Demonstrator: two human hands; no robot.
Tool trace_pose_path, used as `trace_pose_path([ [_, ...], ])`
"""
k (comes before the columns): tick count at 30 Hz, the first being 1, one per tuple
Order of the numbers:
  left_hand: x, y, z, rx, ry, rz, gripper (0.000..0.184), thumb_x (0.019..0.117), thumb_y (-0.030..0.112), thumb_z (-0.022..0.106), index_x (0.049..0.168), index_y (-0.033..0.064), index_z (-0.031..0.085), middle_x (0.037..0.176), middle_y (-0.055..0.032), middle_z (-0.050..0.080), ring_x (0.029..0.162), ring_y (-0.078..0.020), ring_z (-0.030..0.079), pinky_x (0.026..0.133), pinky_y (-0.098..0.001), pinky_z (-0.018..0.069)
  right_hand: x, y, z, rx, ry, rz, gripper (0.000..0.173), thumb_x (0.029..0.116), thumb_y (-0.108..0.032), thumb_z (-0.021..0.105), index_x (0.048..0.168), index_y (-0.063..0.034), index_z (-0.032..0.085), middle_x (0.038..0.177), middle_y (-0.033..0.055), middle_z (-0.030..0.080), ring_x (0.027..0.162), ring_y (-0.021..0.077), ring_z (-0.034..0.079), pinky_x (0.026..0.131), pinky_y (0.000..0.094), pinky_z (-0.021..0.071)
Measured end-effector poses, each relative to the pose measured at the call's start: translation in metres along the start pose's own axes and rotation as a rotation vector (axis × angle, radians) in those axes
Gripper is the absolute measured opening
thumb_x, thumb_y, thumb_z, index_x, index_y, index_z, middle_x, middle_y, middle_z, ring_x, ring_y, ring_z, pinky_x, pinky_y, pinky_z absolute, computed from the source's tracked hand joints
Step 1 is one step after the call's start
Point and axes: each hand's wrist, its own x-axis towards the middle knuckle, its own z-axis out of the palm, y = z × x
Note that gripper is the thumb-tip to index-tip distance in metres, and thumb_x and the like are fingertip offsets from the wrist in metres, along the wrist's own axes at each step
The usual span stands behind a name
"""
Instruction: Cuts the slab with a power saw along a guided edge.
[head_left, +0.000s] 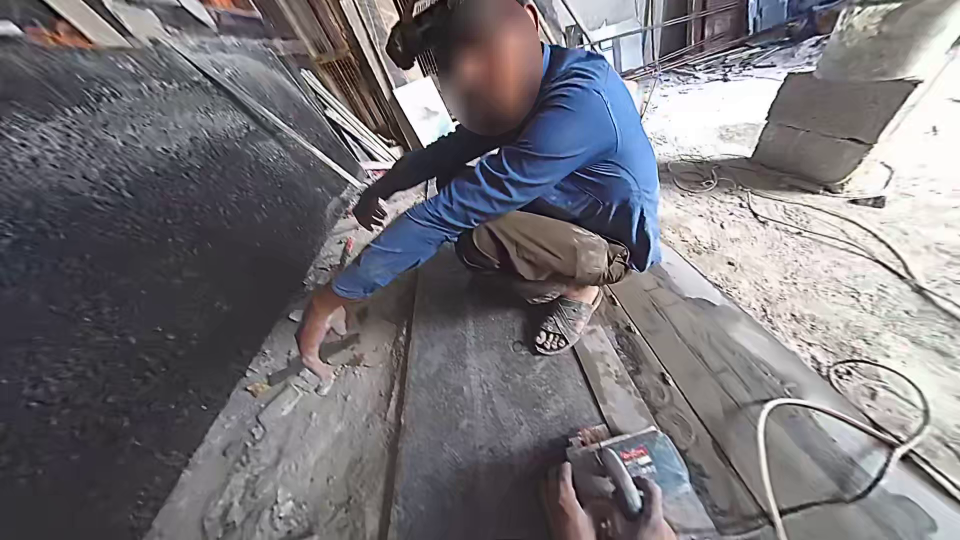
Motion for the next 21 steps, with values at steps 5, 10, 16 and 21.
trace_pose_path([
  [5,0.008,-0.002,0.0,0.004,-0.034,-0.039,0.049,0.0843,0.004,0.073,0.132,-0.0059,0.065,0.131,-0.0273,0.065,0.128,-0.0426,0.058,0.114,-0.0501,0.0402,0.005,-0.002,-0.001,-0.032,-0.054,0.002,0.063,0.0873,-0.036,0.077,0.137,-0.0032,0.056,0.101,0.0237,0.074,0.097,0.044,0.072,0.085,0.0636,0.0542],
  [10,0.015,0.003,-0.002,-0.003,-0.081,-0.101,0.044,0.0903,-0.002,0.064,0.134,-0.003,0.064,0.134,-0.0246,0.063,0.129,-0.0422,0.055,0.115,-0.0494,0.0385,0.022,0.001,-0.002,0.047,-0.148,-0.034,0.046,0.0827,-0.03,0.081,0.118,-0.0033,0.069,0.1,0.0236,0.073,0.096,0.0429,0.07,0.084,0.0652,0.0519],
  [16,0.019,0.005,-0.006,-0.036,-0.091,-0.129,0.04,0.0959,-0.003,0.057,0.135,-0.0016,0.063,0.137,-0.0246,0.061,0.132,-0.043,0.053,0.116,-0.0514,0.0381,0.038,0.005,0.001,0.213,-0.244,-0.109,0.045,0.0839,-0.022,0.081,0.122,-0.0005,0.069,0.1,0.0202,0.073,0.092,0.0333,0.071,0.087,0.0567,0.0553],
  [21,0.021,0.009,0.002,-0.155,0.034,-0.025,0.034,0.0985,-0.004,0.052,0.129,-0.005,0.066,0.129,-0.0312,0.064,0.126,-0.0488,0.058,0.112,-0.0592,0.0401,0.035,-0.001,-0.003,0.124,-0.078,-0.228,0.06,0.0844,-0.016,0.081,0.135,0.0065,0.059,0.107,0.0274,0.072,0.098,0.0391,0.071,0.091,0.0573,0.0559],
])
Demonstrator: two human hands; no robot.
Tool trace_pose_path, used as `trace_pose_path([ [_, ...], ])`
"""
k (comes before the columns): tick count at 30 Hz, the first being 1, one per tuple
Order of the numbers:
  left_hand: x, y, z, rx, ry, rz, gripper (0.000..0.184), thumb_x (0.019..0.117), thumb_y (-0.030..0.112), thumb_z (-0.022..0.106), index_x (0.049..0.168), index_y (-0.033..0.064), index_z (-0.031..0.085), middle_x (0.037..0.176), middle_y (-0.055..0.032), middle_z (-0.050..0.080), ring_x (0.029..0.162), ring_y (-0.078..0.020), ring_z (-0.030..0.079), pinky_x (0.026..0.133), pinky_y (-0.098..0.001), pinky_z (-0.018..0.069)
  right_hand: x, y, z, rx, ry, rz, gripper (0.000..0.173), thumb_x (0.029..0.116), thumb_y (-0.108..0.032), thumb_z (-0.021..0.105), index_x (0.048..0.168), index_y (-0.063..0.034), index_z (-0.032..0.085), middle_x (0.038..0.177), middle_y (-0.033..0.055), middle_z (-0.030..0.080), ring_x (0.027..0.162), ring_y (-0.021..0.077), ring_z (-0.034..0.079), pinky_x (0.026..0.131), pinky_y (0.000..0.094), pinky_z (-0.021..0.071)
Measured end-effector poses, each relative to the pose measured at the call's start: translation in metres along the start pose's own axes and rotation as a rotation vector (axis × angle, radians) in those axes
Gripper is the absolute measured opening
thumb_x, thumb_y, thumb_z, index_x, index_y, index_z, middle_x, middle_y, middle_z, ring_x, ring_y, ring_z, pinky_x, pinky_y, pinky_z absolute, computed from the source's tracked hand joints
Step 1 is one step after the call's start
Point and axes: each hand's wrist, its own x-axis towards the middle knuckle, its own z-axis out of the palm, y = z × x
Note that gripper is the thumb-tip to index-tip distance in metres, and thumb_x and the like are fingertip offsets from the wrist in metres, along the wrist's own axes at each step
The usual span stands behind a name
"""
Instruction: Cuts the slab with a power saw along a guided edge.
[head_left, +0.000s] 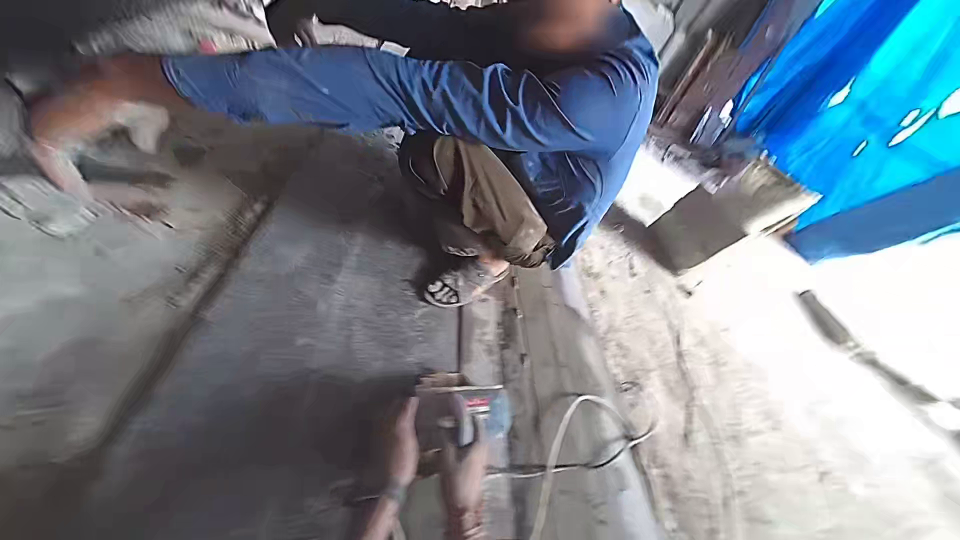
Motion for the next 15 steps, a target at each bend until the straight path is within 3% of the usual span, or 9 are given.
trace_pose_path([
  [4,0.0,-0.015,-0.008,-0.032,-0.006,-0.068,0.037,0.0947,-0.005,0.057,0.131,-0.0035,0.066,0.132,-0.0295,0.063,0.128,-0.047,0.056,0.112,-0.058,0.0405,-0.006,0.009,0.024,0.063,0.035,-0.057,0.052,0.0835,-0.011,0.079,0.128,0.0076,0.061,0.1,0.0253,0.071,0.089,0.0362,0.07,0.083,0.0569,0.0565],
  [6,0.007,-0.013,-0.009,0.008,-0.06,-0.073,0.044,0.0907,-0.006,0.059,0.135,-0.0017,0.064,0.136,-0.0259,0.062,0.131,-0.0437,0.055,0.115,-0.0547,0.038,0.0,0.008,0.026,0.038,0.069,-0.073,0.049,0.083,-0.009,0.079,0.127,0.0068,0.062,0.102,0.0257,0.071,0.092,0.0375,0.07,0.085,0.0584,0.0559],
  [8,0.011,-0.01,-0.011,0.043,-0.158,-0.09,0.048,0.0917,-0.006,0.057,0.139,-0.001,0.06,0.141,-0.0245,0.059,0.135,-0.0423,0.051,0.117,-0.0529,0.0343,0.002,0.009,0.025,-0.003,0.117,-0.079,0.048,0.0821,-0.007,0.079,0.125,0.0066,0.063,0.1,0.0255,0.071,0.091,0.0375,0.07,0.084,0.0583,0.0551],
  [15,0.024,0.002,-0.024,0.095,-0.267,-0.17,0.051,0.093,-0.006,0.056,0.144,0.0008,0.057,0.144,-0.0244,0.055,0.137,-0.0434,0.047,0.115,-0.0523,0.0366,0.007,-0.001,0.028,-0.062,0.149,-0.054,0.052,0.0822,-0.009,0.08,0.128,0.0068,0.061,0.102,0.0259,0.071,0.093,0.0385,0.07,0.086,0.0587,0.0539],
])
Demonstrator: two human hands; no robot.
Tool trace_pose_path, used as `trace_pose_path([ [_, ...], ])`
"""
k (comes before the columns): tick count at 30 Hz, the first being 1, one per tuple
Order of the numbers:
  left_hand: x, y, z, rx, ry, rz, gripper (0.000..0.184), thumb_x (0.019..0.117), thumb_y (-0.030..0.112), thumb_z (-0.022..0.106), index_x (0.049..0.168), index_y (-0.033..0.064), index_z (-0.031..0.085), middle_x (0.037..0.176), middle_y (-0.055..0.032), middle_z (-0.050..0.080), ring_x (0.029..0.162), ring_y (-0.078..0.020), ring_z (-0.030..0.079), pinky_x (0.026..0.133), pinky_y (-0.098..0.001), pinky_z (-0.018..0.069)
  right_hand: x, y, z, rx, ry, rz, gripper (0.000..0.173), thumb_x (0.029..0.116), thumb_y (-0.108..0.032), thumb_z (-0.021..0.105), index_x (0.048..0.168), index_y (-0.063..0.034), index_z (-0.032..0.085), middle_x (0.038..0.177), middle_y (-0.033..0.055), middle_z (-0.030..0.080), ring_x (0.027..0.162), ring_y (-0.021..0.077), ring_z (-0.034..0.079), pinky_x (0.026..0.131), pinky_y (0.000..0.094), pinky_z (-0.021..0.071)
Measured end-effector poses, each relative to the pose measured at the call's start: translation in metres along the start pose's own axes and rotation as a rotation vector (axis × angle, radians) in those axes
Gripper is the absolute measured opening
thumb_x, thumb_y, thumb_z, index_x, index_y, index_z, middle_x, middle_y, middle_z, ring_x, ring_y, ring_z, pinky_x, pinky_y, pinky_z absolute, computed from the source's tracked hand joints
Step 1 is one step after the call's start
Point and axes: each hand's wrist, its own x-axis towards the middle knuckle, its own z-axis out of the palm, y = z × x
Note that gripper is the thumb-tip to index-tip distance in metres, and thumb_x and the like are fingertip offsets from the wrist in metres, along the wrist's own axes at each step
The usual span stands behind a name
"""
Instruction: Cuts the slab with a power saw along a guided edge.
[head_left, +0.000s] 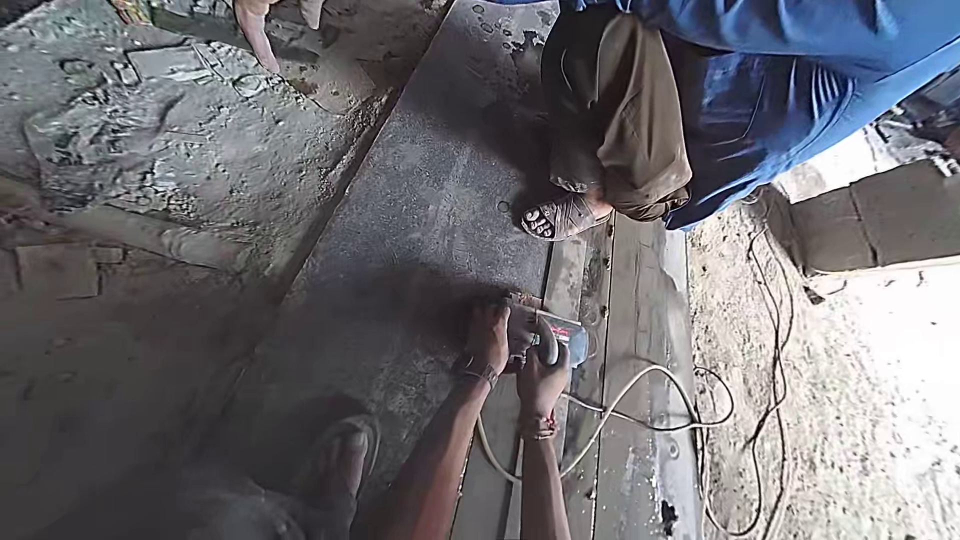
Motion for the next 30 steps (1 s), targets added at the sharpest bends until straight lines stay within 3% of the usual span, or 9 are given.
trace_pose_path([
  [6,0.004,0.0,0.0,-0.003,0.017,0.013,0.052,0.0929,-0.005,0.058,0.144,0.0002,0.056,0.142,-0.0249,0.056,0.135,-0.0433,0.049,0.113,-0.0519,0.0381,0.004,-0.004,0.001,-0.002,0.001,-0.014,0.047,0.0825,-0.009,0.078,0.124,0.0056,0.062,0.098,0.0232,0.071,0.089,0.0359,0.069,0.081,0.0572,0.0543],
  [9,0.011,-0.001,0.002,0.027,-0.017,0.009,0.058,0.0891,0.006,0.071,0.144,0.002,0.056,0.143,-0.0235,0.055,0.136,-0.043,0.048,0.111,-0.0538,0.0398,0.007,-0.008,0.0,-0.018,0.0,0.021,0.048,0.0831,-0.009,0.08,0.125,0.005,0.062,0.099,0.0238,0.071,0.09,0.038,0.07,0.081,0.0586,0.0538],
  [12,0.013,-0.002,0.005,0.018,0.007,0.006,0.059,0.0877,0.011,0.075,0.143,0.0026,0.057,0.143,-0.0229,0.055,0.136,-0.043,0.047,0.111,-0.0543,0.0391,0.007,-0.014,-0.002,-0.041,-0.03,0.06,0.052,0.084,-0.011,0.081,0.129,0.0046,0.06,0.1,0.0247,0.071,0.09,0.0395,0.07,0.082,0.0597,0.0539],
  [15,0.013,-0.01,0.018,-0.07,0.237,0.134,0.036,0.0951,0.001,0.059,0.131,-0.0024,0.066,0.131,-0.0288,0.064,0.127,-0.0458,0.058,0.111,-0.0569,0.0416,0.008,-0.019,-0.008,-0.062,-0.1,0.114,0.059,0.0874,-0.021,0.079,0.137,0.0024,0.058,0.101,0.0259,0.072,0.091,0.0426,0.071,0.083,0.0619,0.0557],
  [17,0.014,-0.008,0.025,-0.11,0.276,0.187,0.031,0.0979,0.001,0.058,0.127,-0.0054,0.067,0.128,-0.031,0.064,0.125,-0.0463,0.059,0.111,-0.0581,0.0426,0.012,-0.018,-0.012,-0.07,-0.126,0.178,0.061,0.0885,-0.027,0.077,0.14,-0.0025,0.057,0.098,0.0234,0.074,0.09,0.0418,0.072,0.081,0.0619,0.0565],
  [21,0.017,-0.005,0.02,-0.024,0.201,0.221,0.043,0.0899,0.004,0.071,0.13,-0.0077,0.062,0.128,-0.0351,0.062,0.125,-0.0513,0.058,0.108,-0.0639,0.0417,0.021,-0.026,-0.023,-0.086,-0.248,0.282,0.067,0.09,-0.036,0.076,0.147,-0.0113,0.051,0.104,0.0216,0.074,0.097,0.04,0.072,0.085,0.0601,0.0564],
  [23,0.016,-0.005,0.016,0.014,0.184,0.191,0.047,0.0883,0.008,0.076,0.131,-0.0077,0.061,0.129,-0.0348,0.062,0.125,-0.0504,0.058,0.109,-0.0619,0.042,0.023,-0.03,-0.025,-0.11,-0.322,0.333,0.07,0.0907,-0.04,0.073,0.15,-0.014,0.046,0.107,0.0217,0.073,0.101,0.0401,0.072,0.086,0.06,0.0558],
  [30,0.015,0.004,0.007,0.015,0.136,0.22,0.058,0.0823,0.015,0.082,0.129,-0.0114,0.06,0.13,-0.0346,0.061,0.128,-0.0475,0.057,0.112,-0.0569,0.0399,0.026,-0.039,-0.031,-0.117,-0.336,0.338,0.07,0.0918,-0.039,0.071,0.151,-0.0126,0.046,0.111,0.0227,0.073,0.105,0.0404,0.071,0.089,0.0596,0.055],
])
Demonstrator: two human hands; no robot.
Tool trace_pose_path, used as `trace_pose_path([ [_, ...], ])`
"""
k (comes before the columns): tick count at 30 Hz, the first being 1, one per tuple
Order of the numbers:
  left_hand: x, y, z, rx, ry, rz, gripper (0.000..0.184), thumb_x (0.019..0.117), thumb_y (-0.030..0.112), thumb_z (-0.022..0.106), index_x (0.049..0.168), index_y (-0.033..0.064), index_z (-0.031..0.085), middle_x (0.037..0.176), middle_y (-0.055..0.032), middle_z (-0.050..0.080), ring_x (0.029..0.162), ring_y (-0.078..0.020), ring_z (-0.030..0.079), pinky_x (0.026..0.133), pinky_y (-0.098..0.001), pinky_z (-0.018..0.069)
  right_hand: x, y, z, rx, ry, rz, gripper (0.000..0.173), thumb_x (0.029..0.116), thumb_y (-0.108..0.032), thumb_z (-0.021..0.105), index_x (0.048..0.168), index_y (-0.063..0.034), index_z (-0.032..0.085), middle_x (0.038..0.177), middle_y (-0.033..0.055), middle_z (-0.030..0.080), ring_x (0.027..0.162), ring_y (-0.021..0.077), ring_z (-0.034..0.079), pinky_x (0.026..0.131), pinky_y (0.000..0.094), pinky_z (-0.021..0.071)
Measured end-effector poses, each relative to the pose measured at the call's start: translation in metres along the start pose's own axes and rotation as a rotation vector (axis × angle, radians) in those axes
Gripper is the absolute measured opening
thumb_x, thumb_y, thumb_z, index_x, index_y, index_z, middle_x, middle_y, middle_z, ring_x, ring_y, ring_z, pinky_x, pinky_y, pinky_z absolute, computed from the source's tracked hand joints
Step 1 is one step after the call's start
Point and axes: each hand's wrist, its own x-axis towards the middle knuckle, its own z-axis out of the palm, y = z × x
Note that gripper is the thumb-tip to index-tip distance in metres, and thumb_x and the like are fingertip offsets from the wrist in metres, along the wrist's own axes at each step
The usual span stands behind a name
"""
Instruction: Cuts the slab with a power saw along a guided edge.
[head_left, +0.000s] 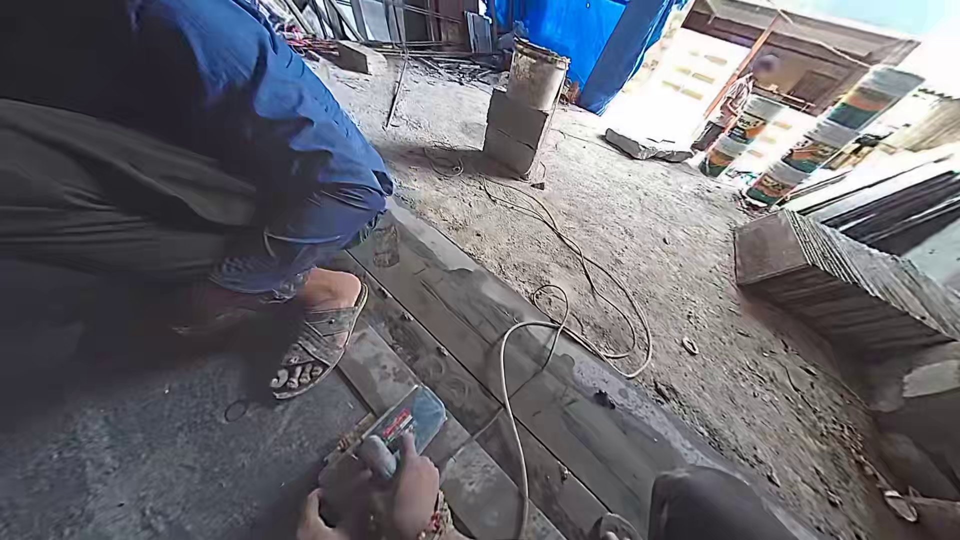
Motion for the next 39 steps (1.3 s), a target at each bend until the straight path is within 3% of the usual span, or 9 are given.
trace_pose_path([
  [8,0.009,-0.003,0.001,-0.021,-0.006,-0.023,0.054,0.0845,0.009,0.078,0.131,-0.0108,0.058,0.131,-0.0338,0.061,0.127,-0.0457,0.057,0.111,-0.055,0.0409,0.004,-0.007,0.003,0.011,0.016,0.005,0.066,0.0913,-0.038,0.072,0.148,-0.013,0.048,0.109,0.021,0.074,0.104,0.0393,0.072,0.089,0.0589,0.055],
  [12,0.011,-0.005,0.014,-0.127,0.097,0.0,0.033,0.0945,-0.005,0.061,0.126,-0.012,0.062,0.124,-0.0363,0.063,0.121,-0.0503,0.06,0.106,-0.0631,0.0435,0.004,-0.001,0.005,0.019,0.054,-0.048,0.071,0.0914,-0.038,0.073,0.151,-0.0115,0.046,0.108,0.0212,0.073,0.102,0.0399,0.071,0.089,0.059,0.0554],
  [14,0.013,-0.008,0.012,-0.126,0.153,-0.005,0.031,0.0951,-0.005,0.058,0.125,-0.0118,0.064,0.123,-0.0343,0.065,0.121,-0.0482,0.062,0.107,-0.0607,0.0444,0.006,-0.002,0.013,0.026,0.104,-0.099,0.069,0.0902,-0.036,0.075,0.148,-0.0083,0.049,0.103,0.021,0.074,0.096,0.0398,0.073,0.085,0.0594,0.0565],
  [20,0.026,-0.004,0.0,0.062,-0.013,-0.134,0.049,0.0898,0.004,0.07,0.138,-0.0025,0.06,0.139,-0.026,0.06,0.135,-0.039,0.054,0.118,-0.0489,0.0369,0.019,-0.002,0.031,0.02,0.266,-0.158,0.061,0.0882,-0.029,0.077,0.138,-0.0031,0.054,0.089,0.0199,0.074,0.083,0.0405,0.073,0.075,0.0601,0.056],
  [27,0.033,-0.003,-0.004,0.086,-0.043,-0.138,0.057,0.0837,0.007,0.077,0.137,-0.0025,0.06,0.139,-0.0254,0.06,0.135,-0.0388,0.053,0.118,-0.0483,0.0361,0.022,-0.006,0.035,0.013,0.308,-0.167,0.057,0.0887,-0.027,0.077,0.136,-0.004,0.055,0.089,0.0191,0.073,0.083,0.0392,0.073,0.075,0.0589,0.0558],
  [35,0.04,-0.003,-0.005,0.064,-0.055,-0.142,0.061,0.0831,0.009,0.079,0.139,-0.0028,0.059,0.141,-0.025,0.058,0.137,-0.0393,0.05,0.12,-0.0476,0.033,0.026,-0.011,0.036,0.014,0.32,-0.156,0.057,0.088,-0.026,0.078,0.136,-0.0042,0.055,0.089,0.0192,0.073,0.083,0.0395,0.072,0.074,0.0585,0.0554],
  [39,0.042,-0.001,-0.008,0.052,-0.065,-0.164,0.06,0.0857,0.01,0.078,0.141,-0.0012,0.058,0.144,-0.0249,0.056,0.137,-0.0409,0.05,0.118,-0.0503,0.0355,0.026,-0.014,0.036,0.01,0.323,-0.162,0.059,0.0882,-0.026,0.078,0.137,-0.0025,0.054,0.09,0.0213,0.073,0.083,0.0418,0.072,0.074,0.06,0.0554],
])
